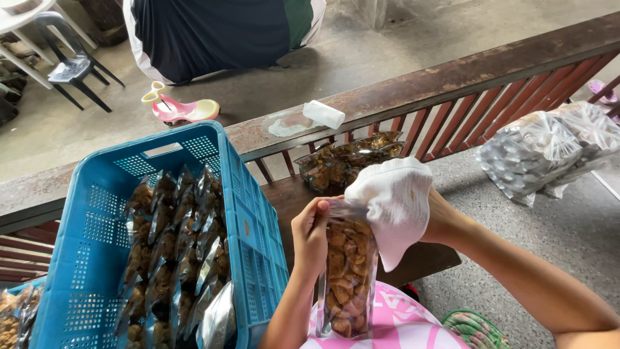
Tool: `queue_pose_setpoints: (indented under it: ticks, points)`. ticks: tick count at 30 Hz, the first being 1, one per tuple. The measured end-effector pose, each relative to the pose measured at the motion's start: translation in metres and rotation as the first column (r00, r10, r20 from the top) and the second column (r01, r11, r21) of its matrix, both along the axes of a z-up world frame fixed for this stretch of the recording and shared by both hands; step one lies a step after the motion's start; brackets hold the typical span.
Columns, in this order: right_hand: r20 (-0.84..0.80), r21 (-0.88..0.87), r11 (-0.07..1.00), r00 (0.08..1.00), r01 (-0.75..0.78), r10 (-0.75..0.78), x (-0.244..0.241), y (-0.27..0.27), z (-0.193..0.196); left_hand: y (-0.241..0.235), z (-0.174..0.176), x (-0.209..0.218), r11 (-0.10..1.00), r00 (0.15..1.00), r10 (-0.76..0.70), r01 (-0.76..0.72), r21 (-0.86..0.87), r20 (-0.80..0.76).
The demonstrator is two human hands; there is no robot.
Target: The person wipes sealed plastic bags of snacks with a white cloth, one at a time, then places them on a wooden bench. The person repeatedly picks bags from a blue crate, wipes them, and sets them down in a row.
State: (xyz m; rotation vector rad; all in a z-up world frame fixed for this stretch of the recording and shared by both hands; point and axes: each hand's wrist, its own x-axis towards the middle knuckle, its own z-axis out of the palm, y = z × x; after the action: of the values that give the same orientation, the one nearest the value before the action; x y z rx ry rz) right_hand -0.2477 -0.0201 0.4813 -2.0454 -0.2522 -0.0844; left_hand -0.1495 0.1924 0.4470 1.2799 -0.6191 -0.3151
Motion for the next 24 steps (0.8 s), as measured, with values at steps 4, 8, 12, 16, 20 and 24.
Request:
queue_pose_setpoints:
  ticks: [4, 8, 12, 16, 20, 24]
  points:
    - [-0.015, 0.062, 0.998, 1.000, 0.007, -0.006, 0.001, -0.002, -0.002, 0.005, 0.015, -0.005, 0.972, 0.957, -0.016, -0.053, 0.230, 0.289]
    - [-0.009, 0.167, 0.984, 0.998, 0.066, -0.066, 0.008, -0.012, 0.003, 0.008, 0.030, 0.001, 0.827, 0.946, -0.060, -0.132, 0.546, 0.319]
    - [-0.037, 0.116, 0.993, 0.999, 0.013, -0.009, 0.010, -0.009, 0.007, 0.009, 0.031, 0.001, 0.795, 0.939, -0.047, -0.172, 0.581, 0.342]
    - [-0.032, -0.140, 0.988, 0.997, -0.072, 0.068, 0.014, 0.006, 0.011, 0.000, 0.021, -0.006, 0.906, 0.816, -0.046, -0.208, 0.368, 0.576]
    - [0.083, -0.405, 0.914, 0.996, -0.008, 0.045, 0.025, 0.018, 0.020, -0.005, 0.011, -0.008, 0.863, 0.847, -0.018, -0.255, 0.436, 0.531]
    - [0.270, -0.576, 0.817, 0.945, 0.006, 0.183, 0.029, 0.023, 0.027, 0.000, 0.010, -0.008, 0.897, 0.851, 0.060, -0.275, 0.347, 0.521]
